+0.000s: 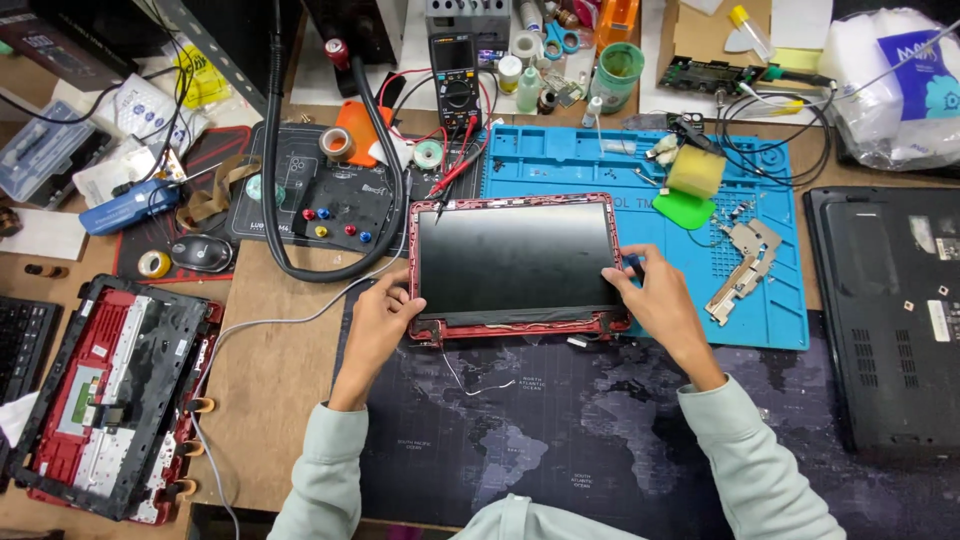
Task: Disassembling a laptop screen assembly using a precision screwdriver
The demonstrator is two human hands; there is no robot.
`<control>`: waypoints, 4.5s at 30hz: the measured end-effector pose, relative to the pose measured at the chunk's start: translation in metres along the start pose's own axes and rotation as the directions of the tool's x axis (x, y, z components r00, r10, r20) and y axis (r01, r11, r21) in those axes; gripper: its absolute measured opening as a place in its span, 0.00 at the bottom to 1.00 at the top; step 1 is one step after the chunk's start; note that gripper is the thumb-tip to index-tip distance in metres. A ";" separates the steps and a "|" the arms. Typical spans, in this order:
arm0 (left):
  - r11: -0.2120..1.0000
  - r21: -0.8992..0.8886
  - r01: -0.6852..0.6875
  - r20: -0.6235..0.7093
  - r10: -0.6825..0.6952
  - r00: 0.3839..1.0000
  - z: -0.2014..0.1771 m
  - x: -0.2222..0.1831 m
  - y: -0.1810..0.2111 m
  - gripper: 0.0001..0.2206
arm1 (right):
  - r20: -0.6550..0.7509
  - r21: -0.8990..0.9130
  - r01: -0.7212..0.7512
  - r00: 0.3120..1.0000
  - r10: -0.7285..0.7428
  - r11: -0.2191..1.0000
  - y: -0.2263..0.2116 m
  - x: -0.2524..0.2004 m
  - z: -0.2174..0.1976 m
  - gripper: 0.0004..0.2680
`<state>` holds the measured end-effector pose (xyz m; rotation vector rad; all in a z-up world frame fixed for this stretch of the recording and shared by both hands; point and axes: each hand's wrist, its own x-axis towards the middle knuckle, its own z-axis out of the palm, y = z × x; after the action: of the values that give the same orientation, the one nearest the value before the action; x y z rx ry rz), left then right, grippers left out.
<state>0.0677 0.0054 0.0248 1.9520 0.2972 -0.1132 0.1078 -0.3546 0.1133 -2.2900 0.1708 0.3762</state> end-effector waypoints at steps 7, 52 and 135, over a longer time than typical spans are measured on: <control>0.995 -0.102 -0.008 0.081 0.016 0.997 0.020 0.002 0.011 0.23 | -0.044 -0.001 -0.025 0.999 0.025 1.000 0.046 0.007 -0.027 0.19; 0.004 0.806 -0.592 0.389 0.751 0.534 0.071 0.116 0.044 0.18 | -0.231 -0.041 0.352 0.907 -0.352 0.935 0.000 -0.040 -0.059 0.16; 0.868 -0.213 -0.448 -0.181 0.416 0.891 0.098 0.032 0.055 0.14 | -0.492 0.734 0.434 0.870 -0.031 0.523 -0.010 0.004 0.034 0.05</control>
<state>0.1190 -0.0995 0.0291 1.7301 -0.0502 0.3338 0.1068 -0.3231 0.0971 -1.3466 0.1902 -0.3357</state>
